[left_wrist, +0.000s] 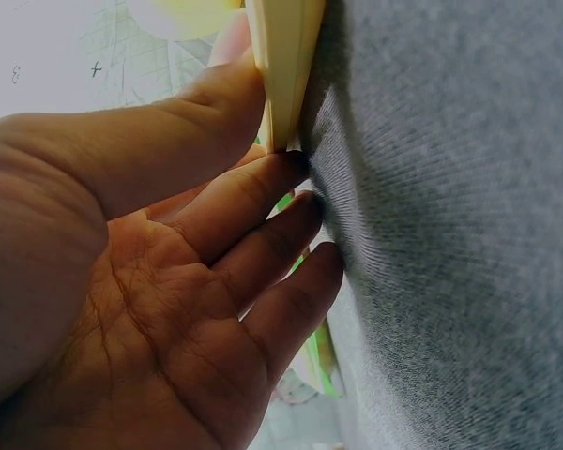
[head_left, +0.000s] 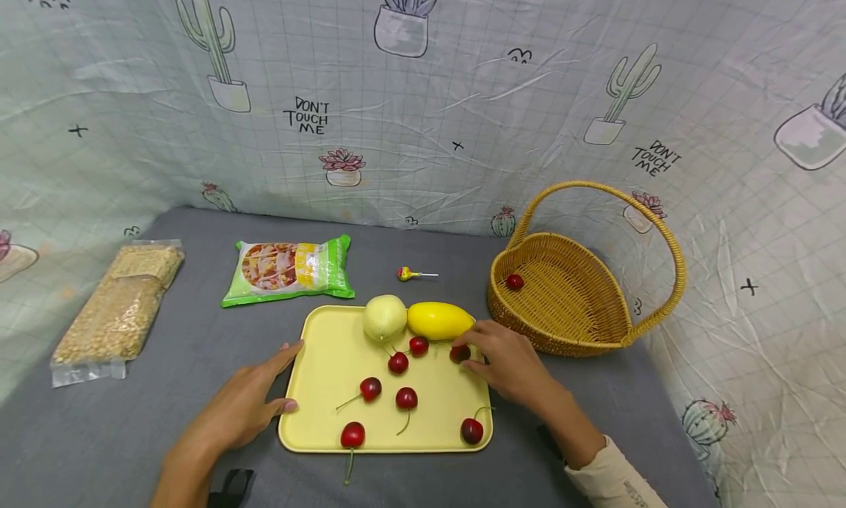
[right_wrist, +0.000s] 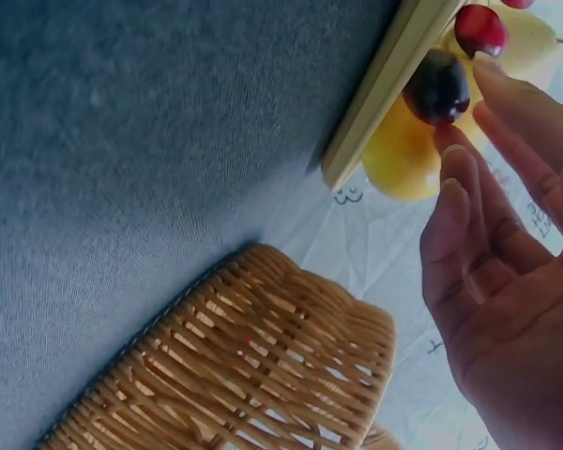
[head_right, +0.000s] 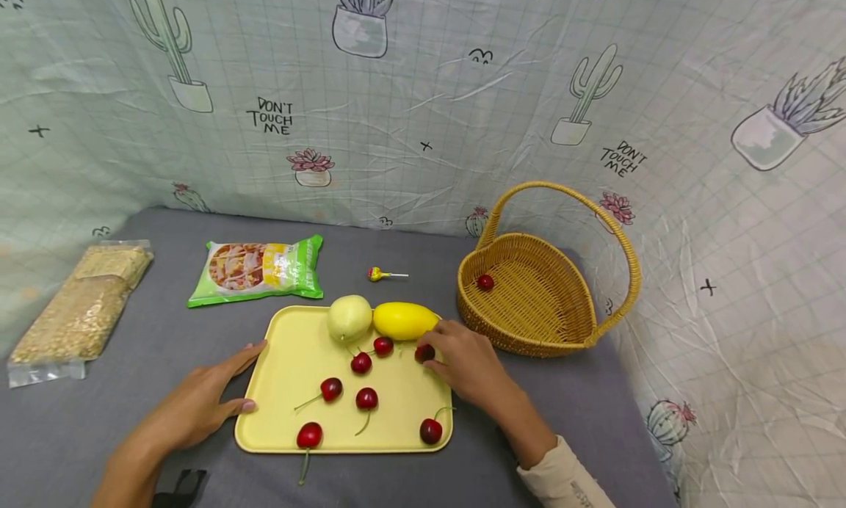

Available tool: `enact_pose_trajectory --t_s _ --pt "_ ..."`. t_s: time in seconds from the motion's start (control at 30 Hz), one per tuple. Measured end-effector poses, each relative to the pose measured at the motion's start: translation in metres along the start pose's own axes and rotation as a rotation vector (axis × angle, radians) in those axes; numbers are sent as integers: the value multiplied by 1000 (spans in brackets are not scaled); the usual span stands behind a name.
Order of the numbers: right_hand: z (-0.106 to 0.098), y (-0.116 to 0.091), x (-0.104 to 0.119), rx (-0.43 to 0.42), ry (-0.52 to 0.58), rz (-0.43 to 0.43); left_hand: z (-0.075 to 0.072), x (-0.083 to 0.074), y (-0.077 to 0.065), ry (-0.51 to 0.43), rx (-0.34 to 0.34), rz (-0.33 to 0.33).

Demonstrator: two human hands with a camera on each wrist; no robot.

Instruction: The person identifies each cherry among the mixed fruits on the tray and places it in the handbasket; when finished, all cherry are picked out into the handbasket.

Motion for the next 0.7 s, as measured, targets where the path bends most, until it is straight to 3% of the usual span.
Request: enact_pose_trajectory --t_s 0.47,0.7 --pt "8 -1 -1 82 61 39 0 1 0 2 -15 7" --pt "5 -1 1 59 78 16 1 1 0 4 -12 5"
Point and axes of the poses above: each hand's wrist, its own y-axis towards the middle knuckle, its own z-axis out of the palm, x = y × z, the point moved 4 cm from there along y, towards the middle knuckle, and after that the axes turned 2 degrees about -y, right-handed, at the moved point
